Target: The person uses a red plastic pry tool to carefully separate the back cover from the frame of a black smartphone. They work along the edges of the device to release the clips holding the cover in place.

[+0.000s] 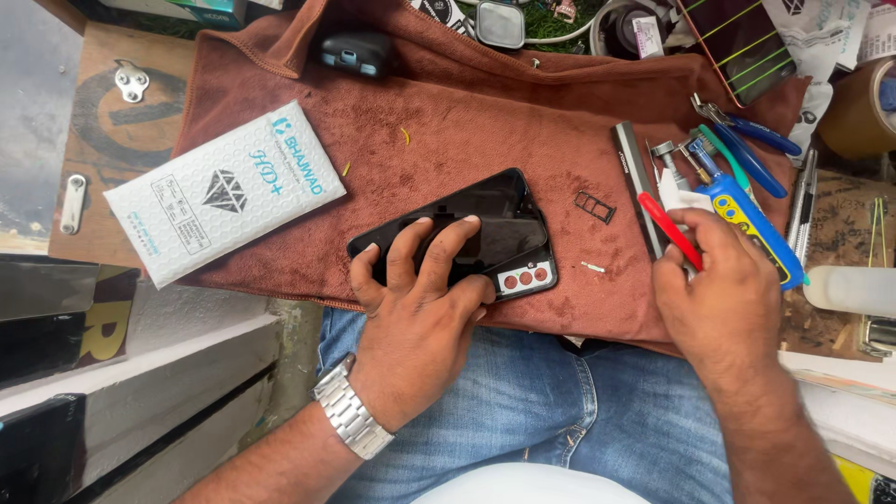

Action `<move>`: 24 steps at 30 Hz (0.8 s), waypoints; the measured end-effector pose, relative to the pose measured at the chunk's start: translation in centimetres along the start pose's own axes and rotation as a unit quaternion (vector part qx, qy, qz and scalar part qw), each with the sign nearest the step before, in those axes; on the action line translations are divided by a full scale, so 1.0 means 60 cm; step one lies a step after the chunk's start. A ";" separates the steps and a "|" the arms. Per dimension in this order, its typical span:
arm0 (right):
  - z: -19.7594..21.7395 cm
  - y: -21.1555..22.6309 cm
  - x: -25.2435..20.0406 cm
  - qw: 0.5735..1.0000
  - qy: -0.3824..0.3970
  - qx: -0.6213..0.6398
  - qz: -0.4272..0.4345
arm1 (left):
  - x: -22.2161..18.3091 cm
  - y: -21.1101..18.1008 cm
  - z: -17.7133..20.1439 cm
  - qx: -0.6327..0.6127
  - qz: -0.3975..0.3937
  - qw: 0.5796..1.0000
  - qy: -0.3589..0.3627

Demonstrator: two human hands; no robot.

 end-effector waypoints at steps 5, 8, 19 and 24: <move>0.009 0.033 -0.015 0.999 -0.025 -0.001 0.028 | 0.002 0.000 0.001 -0.033 -0.005 0.999 0.018; -0.009 0.048 -0.020 0.998 0.036 0.023 0.036 | 0.001 0.001 0.000 -0.029 -0.001 0.999 0.024; -0.052 0.064 -0.007 0.989 0.145 -0.023 0.018 | -0.007 0.007 -0.011 -0.036 0.007 0.999 0.035; -0.059 0.068 -0.007 0.981 0.163 0.097 -0.041 | -0.006 0.008 -0.009 -0.042 0.003 0.999 0.034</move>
Point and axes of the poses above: each hand's wrist, its own x-axis towards the middle knuckle, its own z-axis out of the back of the hand, y = z × x, the point moved 7 cm from there along x, towards the middle knuckle, and after that the axes turned 5 degrees about -z, right-handed, at the moved point
